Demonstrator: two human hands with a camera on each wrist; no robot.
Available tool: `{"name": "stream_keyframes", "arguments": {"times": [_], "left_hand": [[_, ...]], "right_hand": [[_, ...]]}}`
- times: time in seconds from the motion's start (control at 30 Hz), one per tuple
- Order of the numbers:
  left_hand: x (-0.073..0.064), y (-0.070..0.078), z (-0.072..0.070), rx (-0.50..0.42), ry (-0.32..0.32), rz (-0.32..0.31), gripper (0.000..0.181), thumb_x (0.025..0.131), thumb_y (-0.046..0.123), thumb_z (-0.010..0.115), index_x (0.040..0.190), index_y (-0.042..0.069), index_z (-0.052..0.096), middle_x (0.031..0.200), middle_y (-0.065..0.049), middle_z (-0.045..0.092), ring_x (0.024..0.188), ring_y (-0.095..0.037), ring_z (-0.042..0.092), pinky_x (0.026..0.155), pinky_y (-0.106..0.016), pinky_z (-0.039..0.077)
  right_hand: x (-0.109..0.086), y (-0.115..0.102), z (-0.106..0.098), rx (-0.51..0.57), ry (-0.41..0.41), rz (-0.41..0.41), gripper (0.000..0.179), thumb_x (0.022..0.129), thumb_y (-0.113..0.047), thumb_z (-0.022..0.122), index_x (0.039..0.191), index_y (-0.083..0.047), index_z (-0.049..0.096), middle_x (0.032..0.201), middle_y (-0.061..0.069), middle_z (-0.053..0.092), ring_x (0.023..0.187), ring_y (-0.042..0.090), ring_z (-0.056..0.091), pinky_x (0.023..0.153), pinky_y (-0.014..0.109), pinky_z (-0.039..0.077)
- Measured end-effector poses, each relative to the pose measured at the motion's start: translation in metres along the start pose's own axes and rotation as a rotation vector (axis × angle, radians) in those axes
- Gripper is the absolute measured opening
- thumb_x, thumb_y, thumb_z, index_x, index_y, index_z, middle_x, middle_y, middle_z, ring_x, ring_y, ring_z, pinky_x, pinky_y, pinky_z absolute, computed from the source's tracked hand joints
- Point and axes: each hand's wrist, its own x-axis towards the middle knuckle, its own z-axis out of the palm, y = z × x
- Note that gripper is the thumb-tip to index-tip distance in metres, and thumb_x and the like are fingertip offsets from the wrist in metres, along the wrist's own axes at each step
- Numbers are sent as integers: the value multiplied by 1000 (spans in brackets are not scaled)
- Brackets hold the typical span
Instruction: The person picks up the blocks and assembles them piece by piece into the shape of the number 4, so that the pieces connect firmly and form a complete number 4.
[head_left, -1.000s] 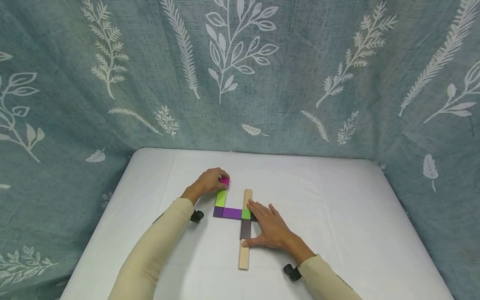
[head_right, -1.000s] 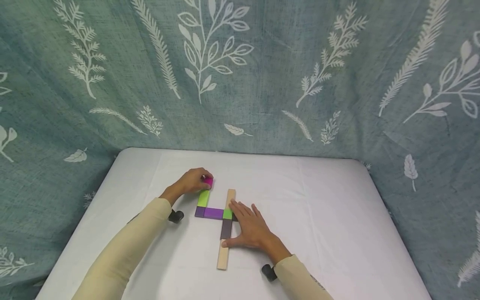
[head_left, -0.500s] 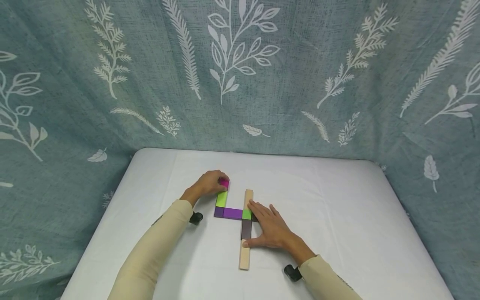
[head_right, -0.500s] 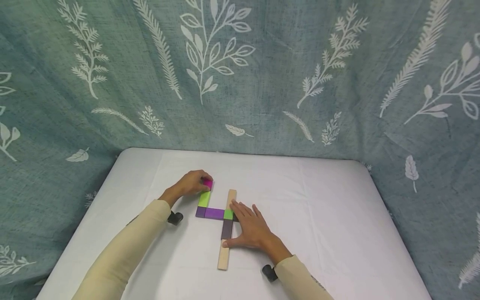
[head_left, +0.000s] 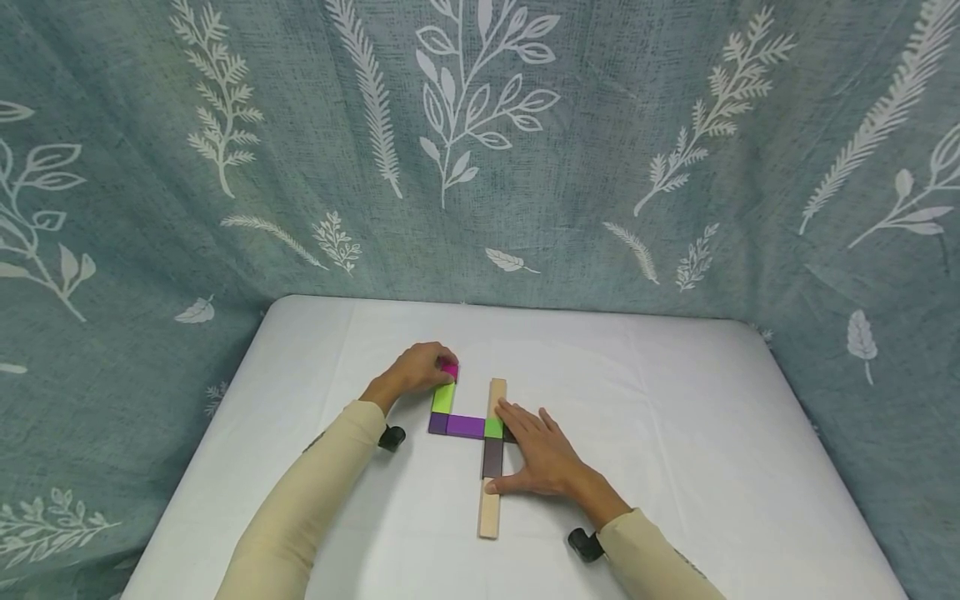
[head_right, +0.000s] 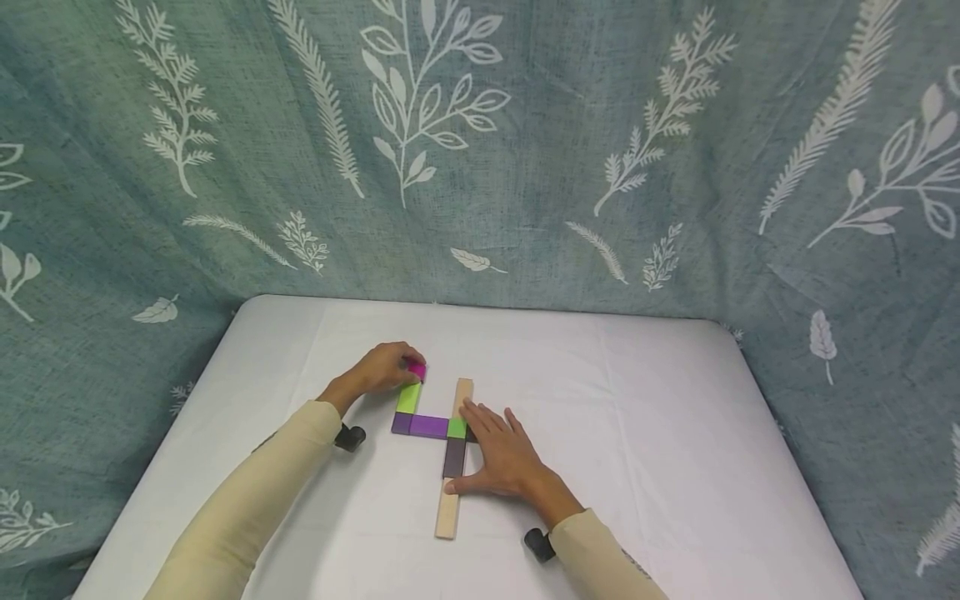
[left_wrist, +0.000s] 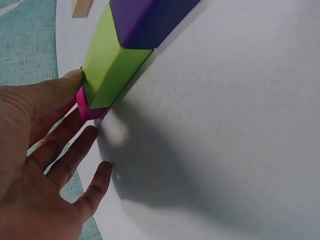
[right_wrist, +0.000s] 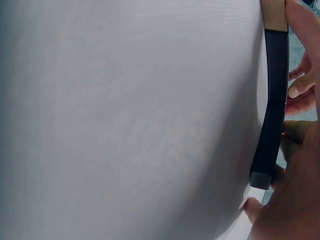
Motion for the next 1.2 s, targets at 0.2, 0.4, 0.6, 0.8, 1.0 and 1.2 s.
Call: {"name": "stream_keyframes", "arguments": {"times": [0.2,0.4,0.6,0.8,1.0,1.2], "left_hand": [[0,-1,1,-8,5,7,29,93,18,75,120,10,73,117,-5,68,115,-23,60,104,-42,46],[-1,0,0,0,8,12,28,93,18,74,119,9,73,116,-5,68,113,-23,60,103,-43,47],[-1,1,-1,5,6,8,28,93,19,74,120,9,72,116,-6,68,113,-24,60,103,-43,47],[-1,0,1,10,26,15,23,96,19,70,116,9,73,117,-6,69,113,-24,61,103,-43,47],[0,-2,4,20,57,12,18,98,18,66,112,11,75,116,-6,70,116,-26,61,104,-44,46],[0,0,3,31,64,29,17,98,17,66,112,11,75,114,-6,69,114,-27,62,102,-45,48]], "right_hand": [[0,0,1,-4,1,-1,124,68,-84,69,162,-17,24,167,-1,21,152,20,22,122,55,11],[1,1,2,-5,0,1,124,68,-83,70,162,-17,25,167,-1,22,152,21,22,122,55,10],[1,2,1,-7,-4,4,125,67,-84,69,162,-17,24,168,-2,21,152,20,22,123,54,11],[2,2,2,-4,-13,13,126,67,-85,68,163,-18,23,168,-3,19,153,19,20,123,53,10],[2,2,2,-2,-4,10,126,67,-86,68,163,-18,23,168,-3,19,153,19,20,123,54,10],[1,0,0,7,-7,12,125,67,-84,70,163,-17,23,168,-3,19,153,19,20,123,54,10]]}}
